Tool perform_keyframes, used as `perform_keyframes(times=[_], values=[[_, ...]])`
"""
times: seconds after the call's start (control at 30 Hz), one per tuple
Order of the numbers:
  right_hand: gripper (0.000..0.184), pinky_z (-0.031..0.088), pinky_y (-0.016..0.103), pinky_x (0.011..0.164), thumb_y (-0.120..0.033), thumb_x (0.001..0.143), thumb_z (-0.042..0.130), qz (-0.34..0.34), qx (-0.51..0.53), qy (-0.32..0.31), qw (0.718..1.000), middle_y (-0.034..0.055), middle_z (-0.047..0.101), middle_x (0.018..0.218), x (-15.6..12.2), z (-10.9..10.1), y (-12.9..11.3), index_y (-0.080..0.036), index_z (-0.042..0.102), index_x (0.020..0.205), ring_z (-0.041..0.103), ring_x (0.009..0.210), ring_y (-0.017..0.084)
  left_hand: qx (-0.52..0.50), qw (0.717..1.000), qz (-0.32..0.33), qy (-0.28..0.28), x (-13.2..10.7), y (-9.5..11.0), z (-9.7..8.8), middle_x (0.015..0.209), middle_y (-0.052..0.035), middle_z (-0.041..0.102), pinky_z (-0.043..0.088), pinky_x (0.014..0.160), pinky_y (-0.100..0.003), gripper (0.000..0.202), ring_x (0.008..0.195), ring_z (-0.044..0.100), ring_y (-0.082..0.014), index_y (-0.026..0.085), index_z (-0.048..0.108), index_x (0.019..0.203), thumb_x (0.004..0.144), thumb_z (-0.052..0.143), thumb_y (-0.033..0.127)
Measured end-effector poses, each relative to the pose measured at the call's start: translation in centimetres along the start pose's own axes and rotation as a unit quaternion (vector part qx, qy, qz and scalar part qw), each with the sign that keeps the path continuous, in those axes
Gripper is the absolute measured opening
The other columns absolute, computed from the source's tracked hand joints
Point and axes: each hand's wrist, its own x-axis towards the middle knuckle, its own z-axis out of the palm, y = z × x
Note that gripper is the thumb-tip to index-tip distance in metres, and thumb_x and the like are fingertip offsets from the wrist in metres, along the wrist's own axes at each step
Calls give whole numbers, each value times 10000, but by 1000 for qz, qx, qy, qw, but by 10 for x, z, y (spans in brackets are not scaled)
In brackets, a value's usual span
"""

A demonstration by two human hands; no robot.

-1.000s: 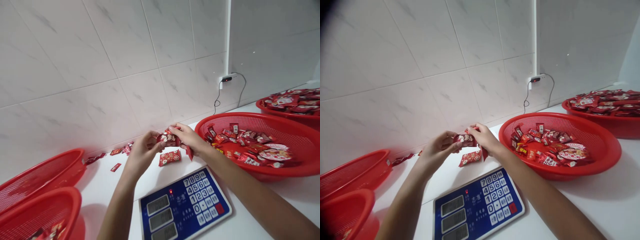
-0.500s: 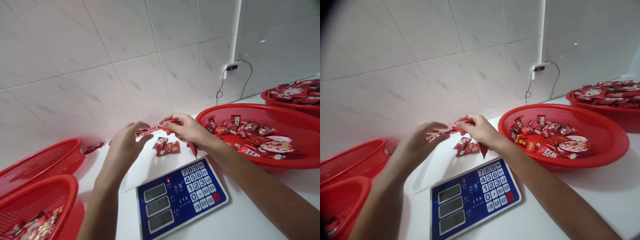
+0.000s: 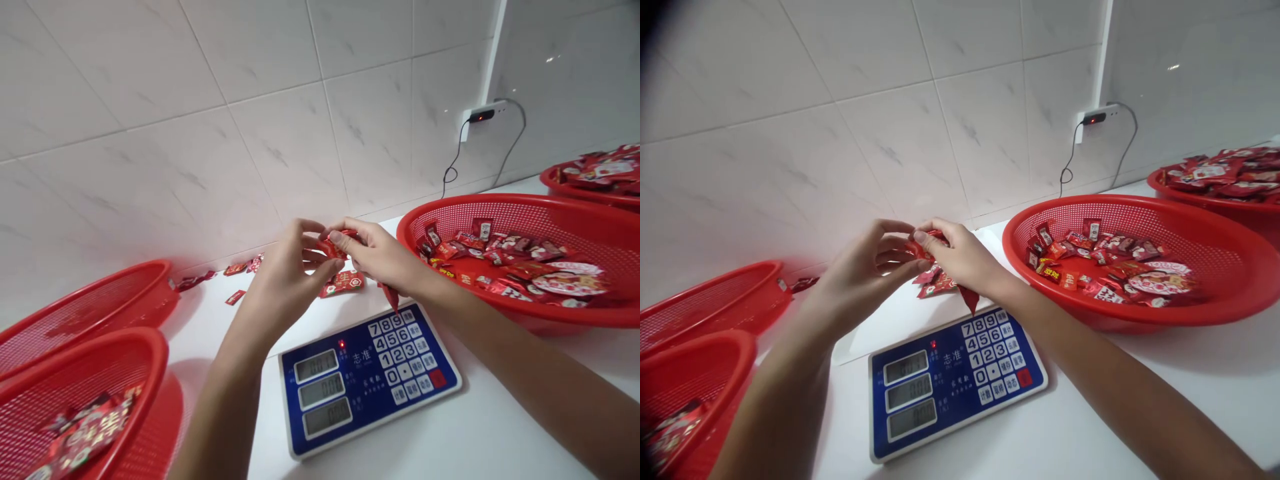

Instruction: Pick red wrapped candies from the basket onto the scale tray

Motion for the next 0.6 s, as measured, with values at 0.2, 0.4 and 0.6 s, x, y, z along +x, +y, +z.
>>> perform_keyframes(times=[0.2, 0.4, 0.6], values=[[207, 473, 301, 817, -300, 966, 477, -16, -96, -30, 995, 27, 694, 937, -1, 0, 1, -215, 652, 1038, 635, 870, 152, 80, 997, 4, 21, 2, -7, -2, 869, -25, 662, 527, 641, -314, 268, 751, 672, -188, 209, 491, 1016, 789, 629, 244], [387, 450, 319, 715, -349, 968, 470, 50, -229, -1, 972, 19, 629, 747, 0, -11, 6, -211, 552, 1320, 590, 686, 154, 250, 967, -39, -1, 6, -19, -17, 849, -42, 681, 494, 652, -365, 188, 744, 660, -227, 209, 522, 963, 797, 605, 237], [354, 337, 228, 479, -473, 950, 503, 7, -60, 60, 996, -38, 483, 652, -2, -9, -13, -204, 608, 1154, 397, 501, 82, 275, 961, 12, 20, -3, -2, -20, 918, -58, 709, 495, 724, -400, 124, 842, 662, -252, 209, 614, 937, 827, 634, 264]])
